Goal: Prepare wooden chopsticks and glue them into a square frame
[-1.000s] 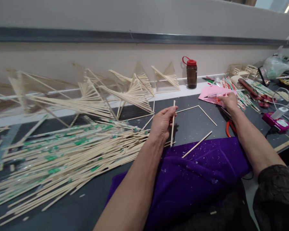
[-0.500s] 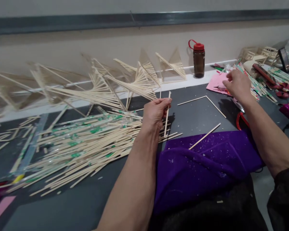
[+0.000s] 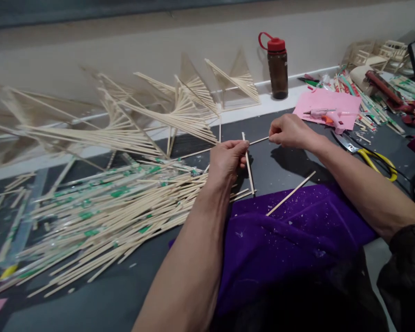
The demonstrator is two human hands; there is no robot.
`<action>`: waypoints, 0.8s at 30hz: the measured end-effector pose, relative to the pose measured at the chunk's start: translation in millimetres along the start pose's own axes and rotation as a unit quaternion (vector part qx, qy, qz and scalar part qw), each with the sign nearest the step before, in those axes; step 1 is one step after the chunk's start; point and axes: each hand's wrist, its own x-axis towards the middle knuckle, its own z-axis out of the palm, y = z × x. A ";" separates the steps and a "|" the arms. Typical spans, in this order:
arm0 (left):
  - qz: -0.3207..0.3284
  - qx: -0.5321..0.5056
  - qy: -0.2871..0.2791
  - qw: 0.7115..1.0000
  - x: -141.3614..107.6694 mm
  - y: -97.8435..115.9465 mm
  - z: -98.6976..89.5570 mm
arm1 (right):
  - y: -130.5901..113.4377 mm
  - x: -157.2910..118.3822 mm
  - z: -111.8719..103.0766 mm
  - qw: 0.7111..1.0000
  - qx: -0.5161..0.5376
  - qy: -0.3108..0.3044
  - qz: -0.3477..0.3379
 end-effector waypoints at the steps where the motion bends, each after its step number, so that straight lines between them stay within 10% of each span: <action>1: 0.005 0.023 -0.001 1.000 -0.7 -1.0 0.2 | 1.7 -0.4 -0.4 0.999 -0.045 0.008 0.003; 14: 0.019 0.183 0.007 0.983 2.0 -11.7 -0.2 | 32.0 29.3 -36.9 0.963 -0.244 -0.005 0.114; 24: 0.011 0.198 0.011 0.980 -0.3 -8.3 1.0 | 26.3 31.9 -6.7 0.955 -0.280 -0.097 0.001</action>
